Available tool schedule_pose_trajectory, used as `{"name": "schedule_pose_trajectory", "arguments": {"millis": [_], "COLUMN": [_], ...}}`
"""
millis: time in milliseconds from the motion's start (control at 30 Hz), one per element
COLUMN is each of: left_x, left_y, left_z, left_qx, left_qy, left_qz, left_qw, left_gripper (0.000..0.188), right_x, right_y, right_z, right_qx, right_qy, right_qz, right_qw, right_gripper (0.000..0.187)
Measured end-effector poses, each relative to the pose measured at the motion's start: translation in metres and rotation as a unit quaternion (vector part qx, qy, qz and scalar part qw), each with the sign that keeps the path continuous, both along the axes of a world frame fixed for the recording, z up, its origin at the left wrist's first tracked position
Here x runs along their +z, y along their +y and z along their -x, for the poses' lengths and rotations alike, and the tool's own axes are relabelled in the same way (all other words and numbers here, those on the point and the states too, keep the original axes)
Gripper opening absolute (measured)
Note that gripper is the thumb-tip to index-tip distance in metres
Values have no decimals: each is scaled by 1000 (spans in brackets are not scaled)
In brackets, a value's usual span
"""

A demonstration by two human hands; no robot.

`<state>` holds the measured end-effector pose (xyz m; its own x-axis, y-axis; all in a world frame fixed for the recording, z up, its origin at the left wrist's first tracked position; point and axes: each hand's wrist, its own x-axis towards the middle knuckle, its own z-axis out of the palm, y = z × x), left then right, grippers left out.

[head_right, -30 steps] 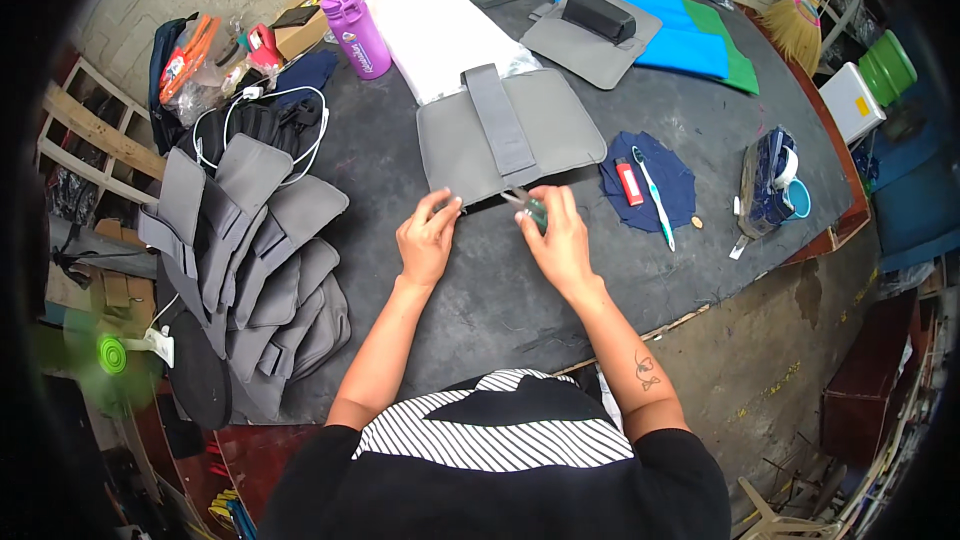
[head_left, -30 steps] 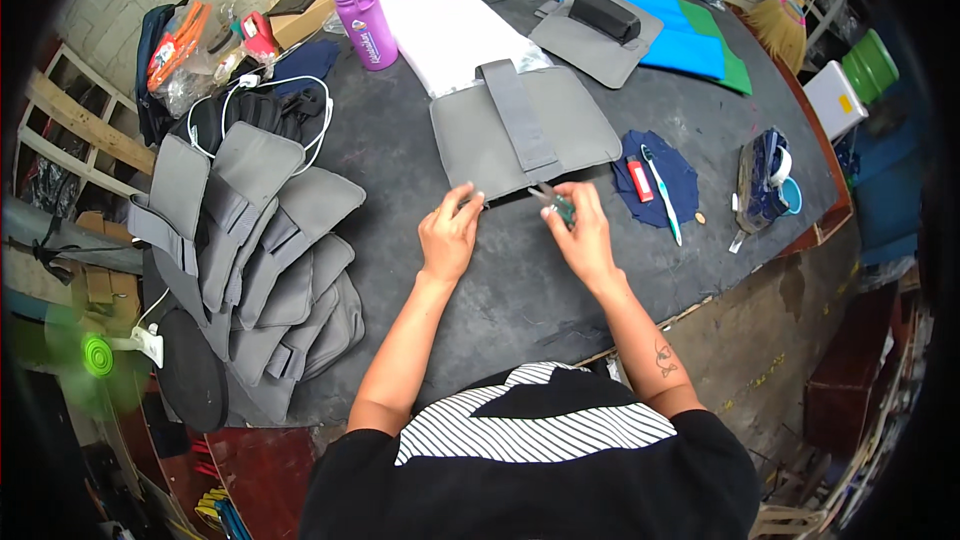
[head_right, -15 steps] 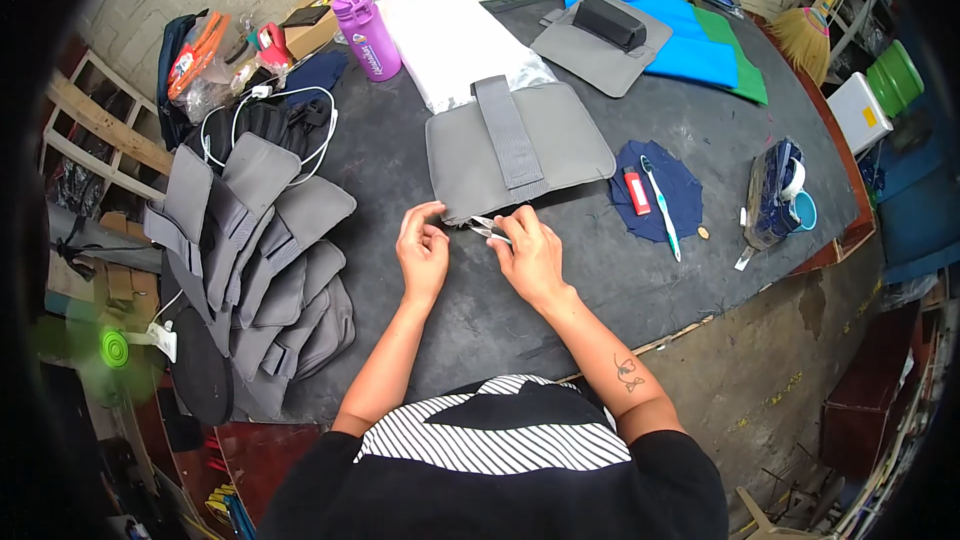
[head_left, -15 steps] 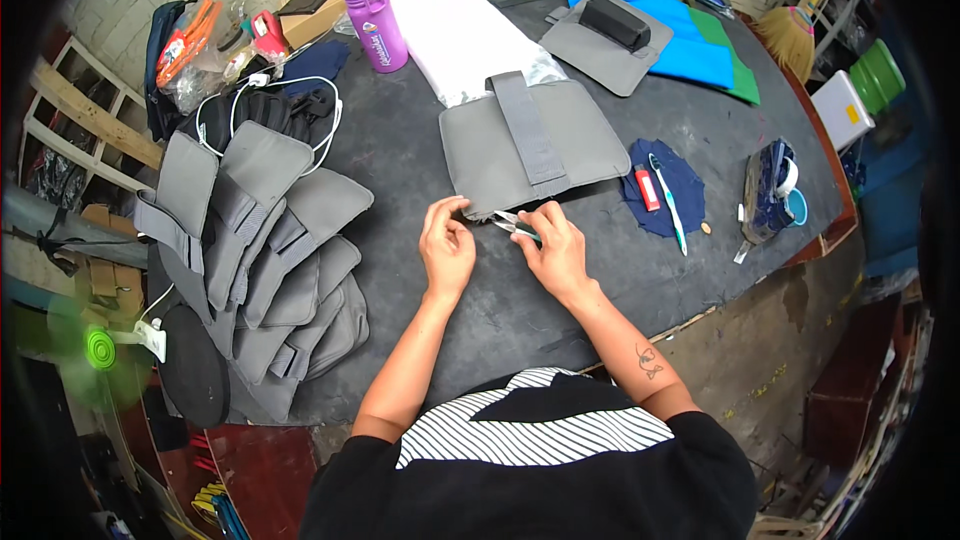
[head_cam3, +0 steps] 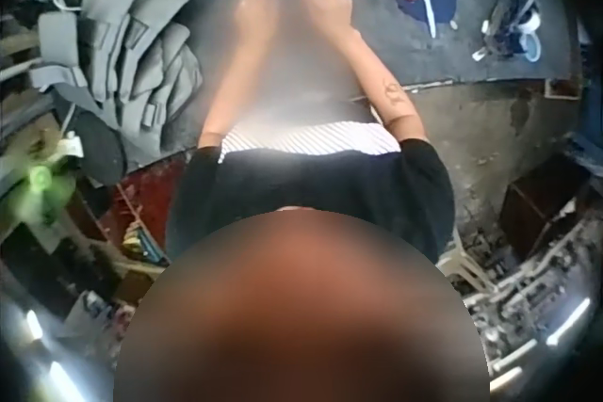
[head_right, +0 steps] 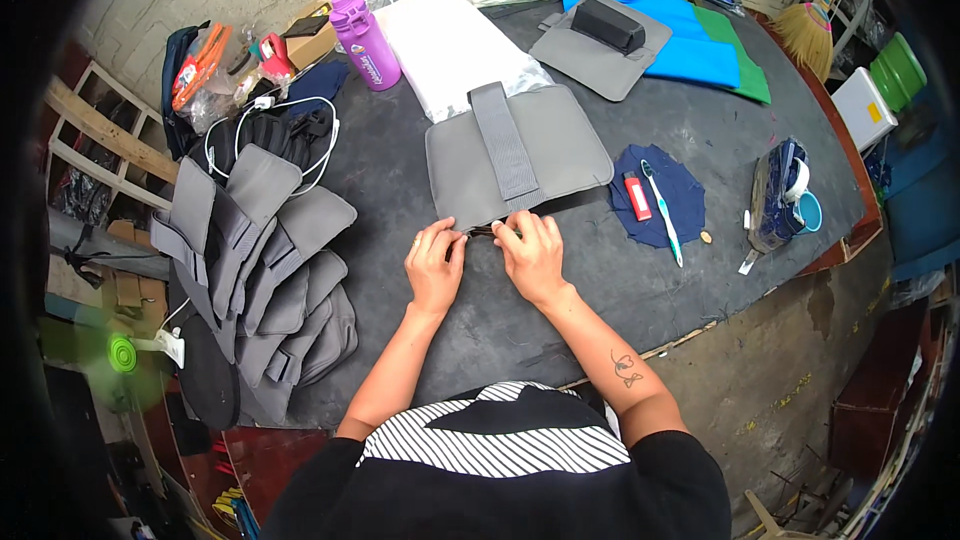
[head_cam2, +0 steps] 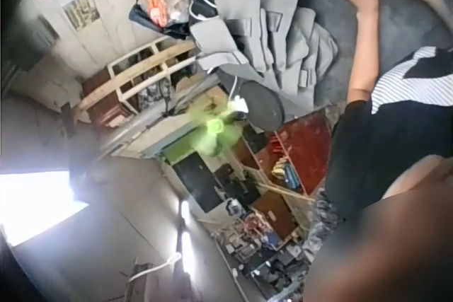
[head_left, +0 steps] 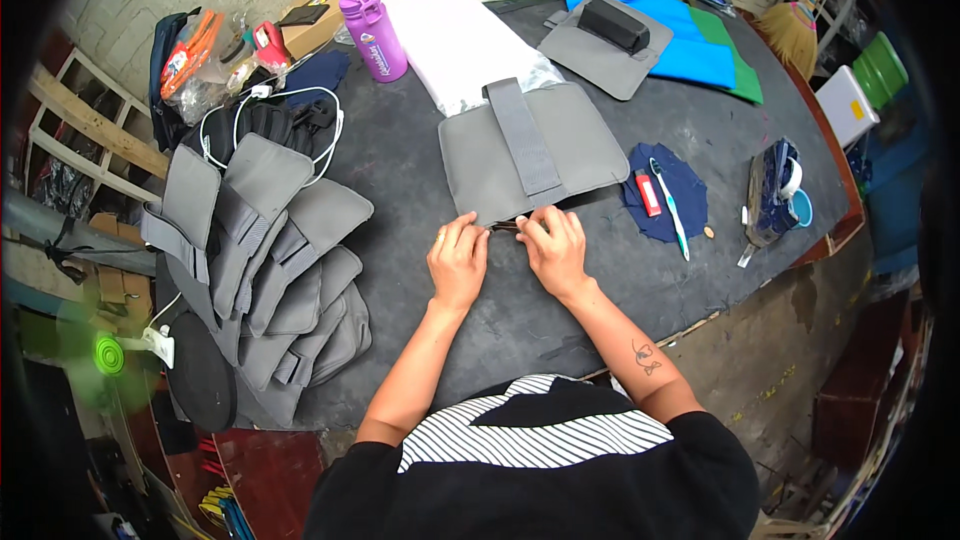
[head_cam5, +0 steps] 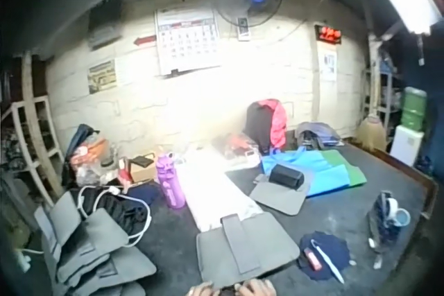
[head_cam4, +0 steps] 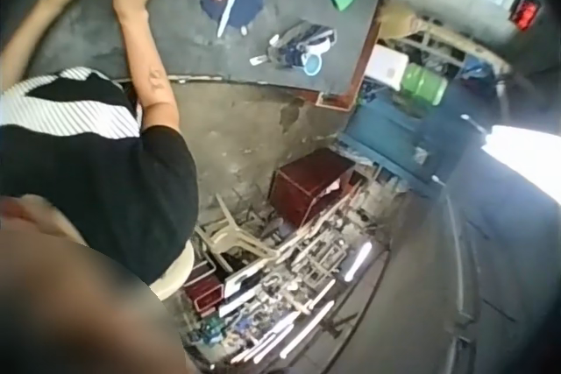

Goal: The recorder trims loose threads from a fabric pouch using a utility knife and a lighter to seal them, then cleans the surface with a brush.

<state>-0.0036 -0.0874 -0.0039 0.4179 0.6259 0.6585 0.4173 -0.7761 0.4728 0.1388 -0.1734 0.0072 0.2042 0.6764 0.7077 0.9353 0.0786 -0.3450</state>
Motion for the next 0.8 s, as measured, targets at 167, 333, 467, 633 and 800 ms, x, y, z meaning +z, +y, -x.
{"name": "schedule_pose_trajectory", "arguments": {"millis": [167,333,467,633,800], "left_x": [0,2,4,5,6], "left_y": [-5,-15,-23,-31,-32], "left_z": [0,-3,-1,-5,4], "left_qx": [2,14,35,58,54], "left_qy": [-3,14,24,24,31], "left_qz": [9,-4,-18,-13,-33], "left_qw": [1000,1000,999,998,998], "left_gripper": [10,10,11,11,9], "right_x": [-6,-13,-18,-23,-20], "right_y": [6,8,6,8,4], "right_z": [-5,-9,-9,-12,-9], "right_qx": [42,95,121,136,148], "right_qy": [-14,23,53,59,66], "right_qz": [-11,-11,-12,-29,-10], "right_qw": [999,995,991,989,987], "right_gripper": [19,22,22,24,24]}}
